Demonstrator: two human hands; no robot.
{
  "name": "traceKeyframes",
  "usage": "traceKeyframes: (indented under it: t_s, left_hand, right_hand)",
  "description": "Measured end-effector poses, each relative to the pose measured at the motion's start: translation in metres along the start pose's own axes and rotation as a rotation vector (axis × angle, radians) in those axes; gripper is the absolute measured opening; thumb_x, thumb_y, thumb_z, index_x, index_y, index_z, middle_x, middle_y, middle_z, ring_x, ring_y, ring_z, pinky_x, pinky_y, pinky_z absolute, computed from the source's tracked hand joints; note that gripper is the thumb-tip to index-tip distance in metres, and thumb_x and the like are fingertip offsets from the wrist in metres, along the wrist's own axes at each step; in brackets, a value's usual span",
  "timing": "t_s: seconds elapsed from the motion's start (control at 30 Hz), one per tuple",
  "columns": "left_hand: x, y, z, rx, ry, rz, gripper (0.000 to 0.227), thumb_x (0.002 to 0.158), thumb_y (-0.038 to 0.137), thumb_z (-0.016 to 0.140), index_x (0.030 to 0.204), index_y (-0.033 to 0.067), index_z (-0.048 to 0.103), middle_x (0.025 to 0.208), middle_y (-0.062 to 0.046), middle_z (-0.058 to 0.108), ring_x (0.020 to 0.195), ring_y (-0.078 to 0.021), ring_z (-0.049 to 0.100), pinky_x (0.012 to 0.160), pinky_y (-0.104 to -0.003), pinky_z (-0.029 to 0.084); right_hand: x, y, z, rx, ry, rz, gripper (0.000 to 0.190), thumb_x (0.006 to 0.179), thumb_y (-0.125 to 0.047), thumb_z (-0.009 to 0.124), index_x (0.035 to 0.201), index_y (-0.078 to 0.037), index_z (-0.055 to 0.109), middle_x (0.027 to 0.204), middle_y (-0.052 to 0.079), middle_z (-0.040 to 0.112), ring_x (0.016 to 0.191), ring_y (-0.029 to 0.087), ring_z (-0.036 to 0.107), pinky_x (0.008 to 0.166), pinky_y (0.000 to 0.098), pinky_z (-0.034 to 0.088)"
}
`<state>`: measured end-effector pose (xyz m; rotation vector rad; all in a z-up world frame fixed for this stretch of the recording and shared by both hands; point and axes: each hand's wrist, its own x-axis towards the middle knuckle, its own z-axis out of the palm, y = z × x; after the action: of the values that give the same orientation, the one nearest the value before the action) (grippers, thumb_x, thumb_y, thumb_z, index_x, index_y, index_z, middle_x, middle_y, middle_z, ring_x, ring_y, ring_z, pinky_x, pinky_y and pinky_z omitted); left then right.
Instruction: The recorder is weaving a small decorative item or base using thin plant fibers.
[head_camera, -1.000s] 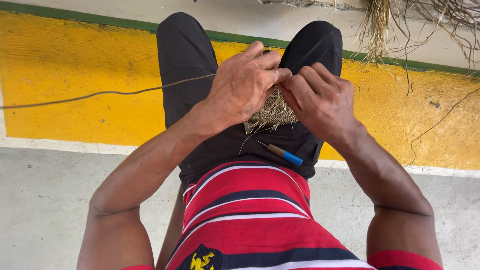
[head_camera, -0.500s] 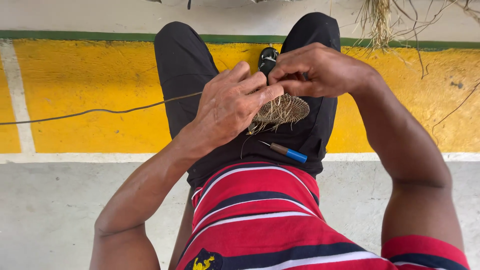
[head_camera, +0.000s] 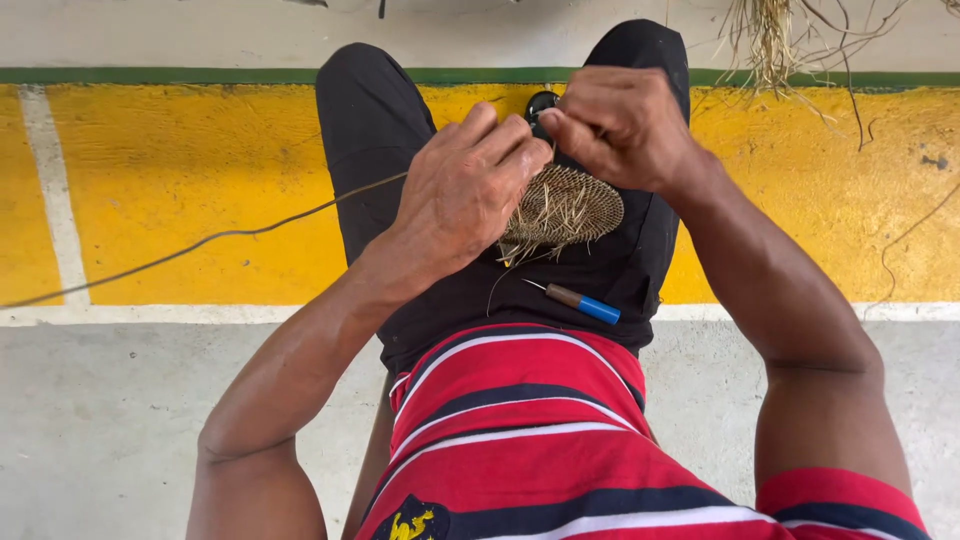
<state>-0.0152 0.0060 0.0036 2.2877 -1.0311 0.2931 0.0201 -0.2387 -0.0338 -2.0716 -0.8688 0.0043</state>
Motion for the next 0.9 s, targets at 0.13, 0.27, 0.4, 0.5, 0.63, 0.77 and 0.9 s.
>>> traceKeyframes:
  t_s: [0.13,0.27,0.4,0.5,0.63,0.77,0.9]
  left_hand:
    - [0.001,-0.013,0.006,0.037,0.006,0.070,0.021,0.093,0.014,0.070,0.113,0.0078,0.070,0.103,-0.002,0.062,0.098,-0.0217,0.058,0.081,-0.035,0.052]
    - [0.000,-0.018,0.005,-0.107,-0.091,0.022,0.011,0.102,0.014,0.069,0.110,0.0065,0.071,0.101,-0.001,0.061,0.097,-0.0210,0.057,0.081,-0.037,0.051]
    - [0.001,-0.001,-0.001,-0.245,-0.145,0.048,0.014,0.093,0.009,0.066,0.105,0.0122,0.074,0.100,0.000,0.062,0.095,-0.0227,0.056,0.081,-0.037,0.052]
    - [-0.005,0.004,0.001,-0.022,-0.038,-0.031,0.016,0.095,0.013,0.067,0.110,0.0086,0.073,0.100,-0.002,0.061,0.100,-0.0232,0.058,0.081,-0.038,0.051]
    - [0.002,0.000,0.005,-0.005,-0.014,-0.025,0.018,0.094,0.012,0.066,0.111,0.0096,0.074,0.103,-0.002,0.063,0.102,-0.0226,0.058,0.083,-0.038,0.051]
    - [0.007,0.001,0.007,0.046,0.001,0.007,0.020,0.095,0.010,0.065,0.112,0.0067,0.074,0.107,-0.002,0.066,0.105,-0.0213,0.058,0.085,-0.038,0.052]
    - [0.008,-0.004,0.005,0.029,-0.015,0.019,0.017,0.099,0.015,0.067,0.107,0.0037,0.076,0.104,-0.004,0.067,0.106,-0.0204,0.059,0.082,-0.037,0.053]
  right_hand:
    - [0.017,-0.001,-0.007,-0.516,0.083,-0.276,0.043,0.102,-0.010,0.078,0.070,-0.008,0.049,0.066,0.004,0.049,0.061,0.019,0.052,0.057,0.0368,0.043]
    - [0.022,0.020,-0.005,-0.701,0.118,-0.461,0.038,0.099,-0.010,0.076,0.073,-0.011,0.048,0.066,0.002,0.048,0.060,0.017,0.050,0.055,0.0346,0.042]
    - [0.019,0.038,-0.031,-0.593,0.187,-0.278,0.040,0.101,-0.002,0.072,0.069,-0.008,0.048,0.060,0.003,0.045,0.050,0.016,0.044,0.049,0.0337,0.037]
    - [0.004,0.031,-0.050,-0.264,0.149,-0.018,0.048,0.116,-0.008,0.069,0.072,-0.003,0.050,0.066,0.005,0.053,0.056,0.013,0.051,0.053,0.0301,0.041]
    - [-0.004,0.000,-0.030,0.068,-0.038,0.228,0.029,0.116,-0.019,0.063,0.091,-0.004,0.063,0.074,0.000,0.061,0.067,0.006,0.058,0.060,0.0241,0.049]
    - [-0.013,-0.004,-0.006,0.396,-0.083,0.312,0.021,0.109,-0.017,0.059,0.101,-0.001,0.069,0.080,0.000,0.062,0.071,0.004,0.056,0.063,0.0233,0.049]
    - [-0.020,-0.006,0.006,0.505,0.111,0.385,0.025,0.109,-0.013,0.060,0.089,0.000,0.067,0.077,-0.001,0.058,0.065,0.004,0.046,0.057,0.0238,0.037]
